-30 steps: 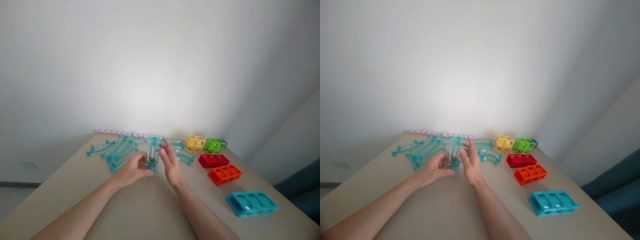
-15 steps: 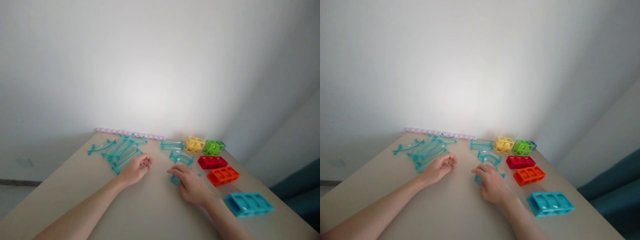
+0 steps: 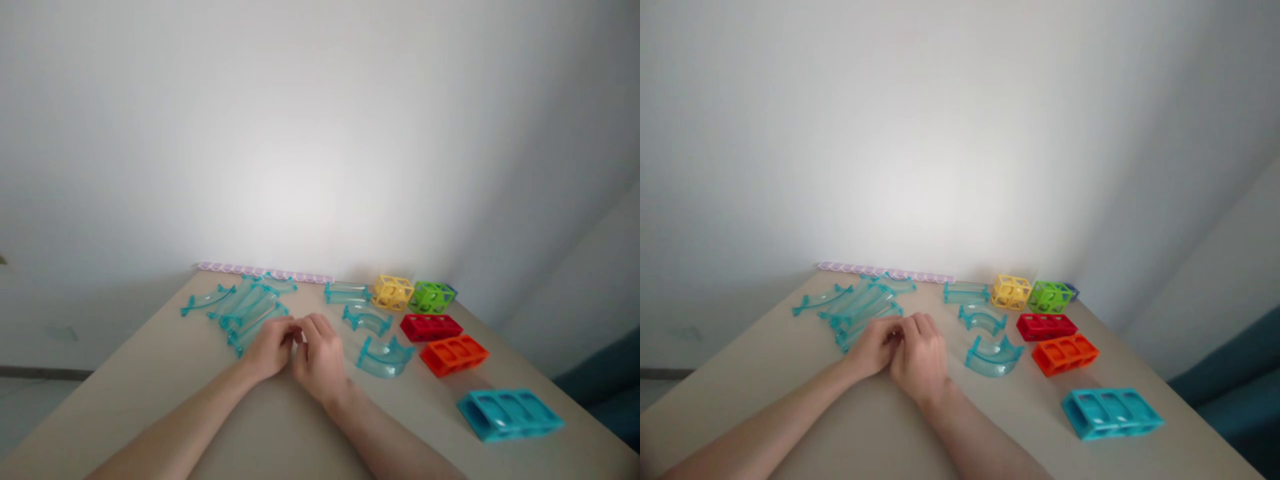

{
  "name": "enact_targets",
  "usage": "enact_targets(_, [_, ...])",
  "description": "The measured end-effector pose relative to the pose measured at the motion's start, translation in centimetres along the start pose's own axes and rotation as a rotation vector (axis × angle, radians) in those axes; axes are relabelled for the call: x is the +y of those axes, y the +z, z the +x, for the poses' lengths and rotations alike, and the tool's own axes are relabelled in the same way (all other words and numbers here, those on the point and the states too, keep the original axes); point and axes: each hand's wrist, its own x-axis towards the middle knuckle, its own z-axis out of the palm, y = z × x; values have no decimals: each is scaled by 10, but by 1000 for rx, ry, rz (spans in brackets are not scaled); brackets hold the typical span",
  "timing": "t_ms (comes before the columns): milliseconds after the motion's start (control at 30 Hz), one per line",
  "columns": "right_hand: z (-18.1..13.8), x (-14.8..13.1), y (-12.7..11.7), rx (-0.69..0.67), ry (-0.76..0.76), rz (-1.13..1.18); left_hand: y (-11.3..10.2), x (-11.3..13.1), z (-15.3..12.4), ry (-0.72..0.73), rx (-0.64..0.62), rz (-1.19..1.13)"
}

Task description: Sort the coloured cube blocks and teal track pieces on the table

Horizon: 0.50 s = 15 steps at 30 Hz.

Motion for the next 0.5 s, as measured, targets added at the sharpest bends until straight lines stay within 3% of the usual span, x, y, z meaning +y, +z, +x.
enact_targets(67, [0, 3, 16, 48, 51, 77, -11, 0, 2, -55, 145, 177])
enact_targets(200, [-5, 20, 26, -116, 90, 85, -34, 3, 8, -256, 392, 642])
enact_targets(333, [-5, 26, 25, -221, 95, 31, -39, -3, 8, -489, 264, 895])
enact_targets(500, [-3, 22, 21, -277, 78, 31, -39, -12, 6, -528, 98, 863])
